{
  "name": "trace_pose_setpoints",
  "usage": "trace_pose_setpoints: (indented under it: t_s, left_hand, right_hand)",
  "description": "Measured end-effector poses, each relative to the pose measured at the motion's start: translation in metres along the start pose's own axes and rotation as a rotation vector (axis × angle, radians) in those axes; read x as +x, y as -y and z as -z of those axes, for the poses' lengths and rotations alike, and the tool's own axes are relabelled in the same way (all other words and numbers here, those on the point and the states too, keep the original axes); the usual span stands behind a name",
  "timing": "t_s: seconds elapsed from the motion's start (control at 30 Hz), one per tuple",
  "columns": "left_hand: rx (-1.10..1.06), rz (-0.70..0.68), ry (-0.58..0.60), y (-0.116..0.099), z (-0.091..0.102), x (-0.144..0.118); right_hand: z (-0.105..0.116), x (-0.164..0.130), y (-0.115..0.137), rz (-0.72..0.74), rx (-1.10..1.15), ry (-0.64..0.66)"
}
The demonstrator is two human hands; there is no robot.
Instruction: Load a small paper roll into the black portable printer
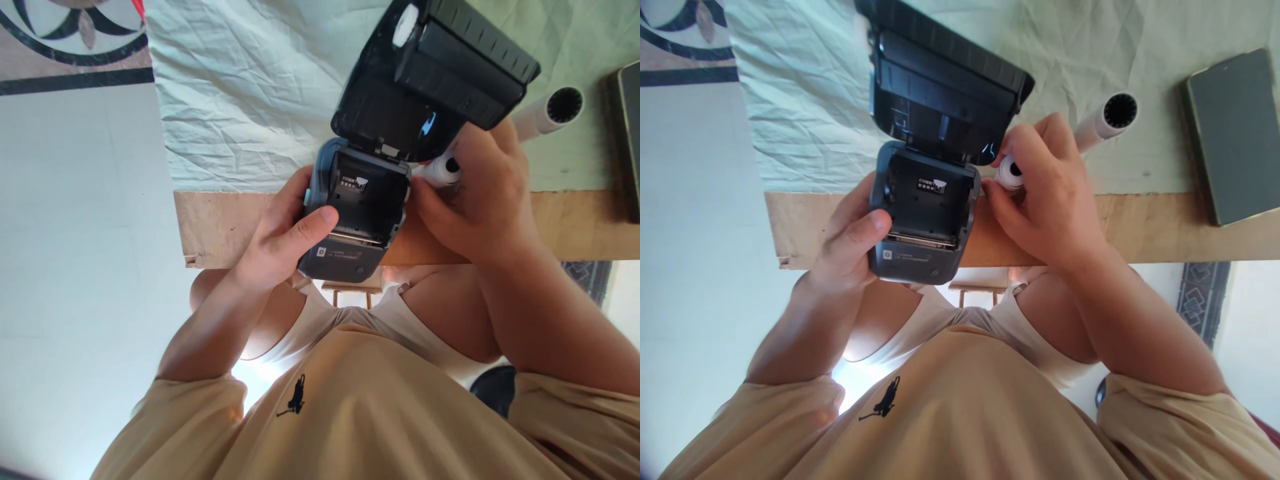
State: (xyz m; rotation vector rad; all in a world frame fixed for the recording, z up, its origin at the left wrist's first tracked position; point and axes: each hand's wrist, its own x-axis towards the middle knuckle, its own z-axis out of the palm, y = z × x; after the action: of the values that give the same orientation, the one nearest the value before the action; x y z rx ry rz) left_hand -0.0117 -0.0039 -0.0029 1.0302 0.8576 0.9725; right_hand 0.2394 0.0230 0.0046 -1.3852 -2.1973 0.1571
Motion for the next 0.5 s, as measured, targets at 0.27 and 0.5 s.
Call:
trace_pose_setpoints:
  t_s: [0.27, 0.5]
  left_hand:
    - [-0.002, 0.018, 0.0, -0.0011, -0.0008, -0.0006]
    - [0.024, 0.067, -0.051, -0.0063, -0.0043, -0.002]
  right_hand:
    - [0.0037, -0.001, -0.0051, 0.006, 0.096, 0.039]
    - [0.0025, -0.0009, -0.0055, 0.069, 0.06, 0.082]
